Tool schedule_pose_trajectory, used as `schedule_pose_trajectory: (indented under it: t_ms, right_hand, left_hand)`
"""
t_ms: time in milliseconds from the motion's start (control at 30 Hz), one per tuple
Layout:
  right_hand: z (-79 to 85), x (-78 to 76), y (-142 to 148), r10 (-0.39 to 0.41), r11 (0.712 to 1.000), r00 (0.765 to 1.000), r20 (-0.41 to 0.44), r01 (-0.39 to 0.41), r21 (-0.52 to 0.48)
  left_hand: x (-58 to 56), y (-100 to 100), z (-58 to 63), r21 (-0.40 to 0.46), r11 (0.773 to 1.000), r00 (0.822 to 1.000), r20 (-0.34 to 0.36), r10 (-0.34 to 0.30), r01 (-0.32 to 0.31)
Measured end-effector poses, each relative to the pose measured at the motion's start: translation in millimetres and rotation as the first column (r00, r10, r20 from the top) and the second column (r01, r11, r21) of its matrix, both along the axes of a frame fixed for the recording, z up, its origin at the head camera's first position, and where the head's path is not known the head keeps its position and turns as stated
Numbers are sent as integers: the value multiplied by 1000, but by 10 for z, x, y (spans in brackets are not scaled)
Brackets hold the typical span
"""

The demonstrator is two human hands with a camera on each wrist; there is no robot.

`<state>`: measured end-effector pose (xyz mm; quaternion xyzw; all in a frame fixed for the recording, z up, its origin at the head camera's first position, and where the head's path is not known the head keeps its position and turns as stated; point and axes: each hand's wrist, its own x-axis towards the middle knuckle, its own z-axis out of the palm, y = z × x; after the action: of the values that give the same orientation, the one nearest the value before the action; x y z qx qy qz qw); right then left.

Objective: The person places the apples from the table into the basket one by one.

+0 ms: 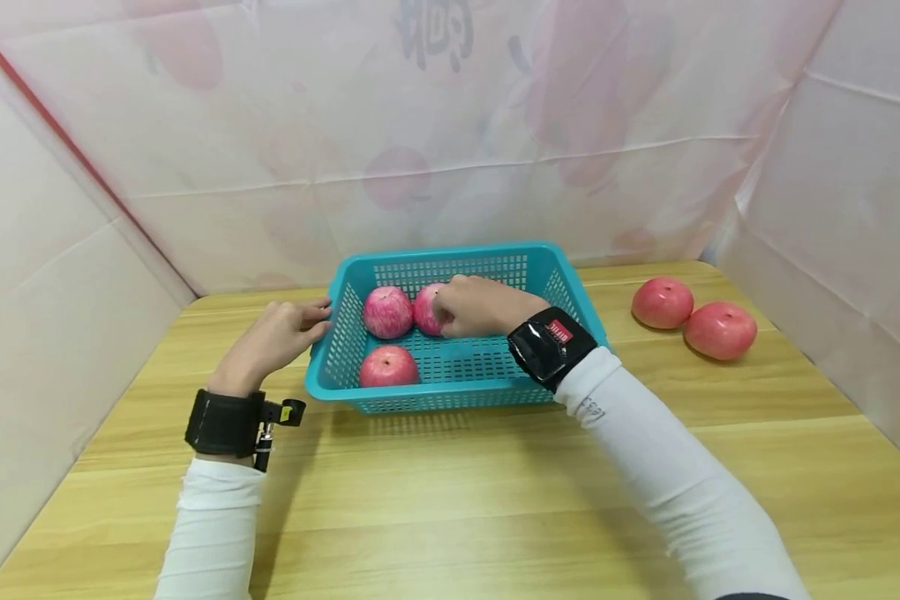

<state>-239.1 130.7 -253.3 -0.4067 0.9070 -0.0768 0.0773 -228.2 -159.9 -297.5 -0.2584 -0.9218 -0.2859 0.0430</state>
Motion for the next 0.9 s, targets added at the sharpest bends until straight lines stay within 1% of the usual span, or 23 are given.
schedule_pose_trajectory:
  t_ms: [133, 233, 500, 567, 700, 767, 900]
  right_hand:
    - [22, 2, 87, -33, 999, 999, 23, 33, -7]
    - [38, 13, 141, -38, 999, 999, 31, 39, -20]
    - [94, 34, 260, 4, 998, 999, -39, -7, -68]
    - [116, 29, 324, -11, 996, 998, -56, 6, -94]
    - [147, 6, 471, -65, 989, 994, -91, 52, -141]
    - [154, -7, 533, -76, 986, 992, -100, 60, -156]
    - [163, -27, 616, -84, 984, 993, -81, 70, -162]
  left_hand:
    - [4, 8, -4, 5, 1000, 1000, 1, -5, 5]
    - [5, 11, 0, 6, 1000, 1000, 3, -4, 4]
    - [5, 8, 2, 1, 1000, 1000, -7, 6, -6]
    - [8, 8, 2, -1, 1000, 1000, -3, 8, -8]
    - [8, 2, 1, -3, 1000, 1000, -1, 10, -10]
    - [12, -1, 7, -4, 1000, 1000, -3, 13, -13]
    - [16, -5, 8, -2, 1000, 1000, -1, 13, -13]
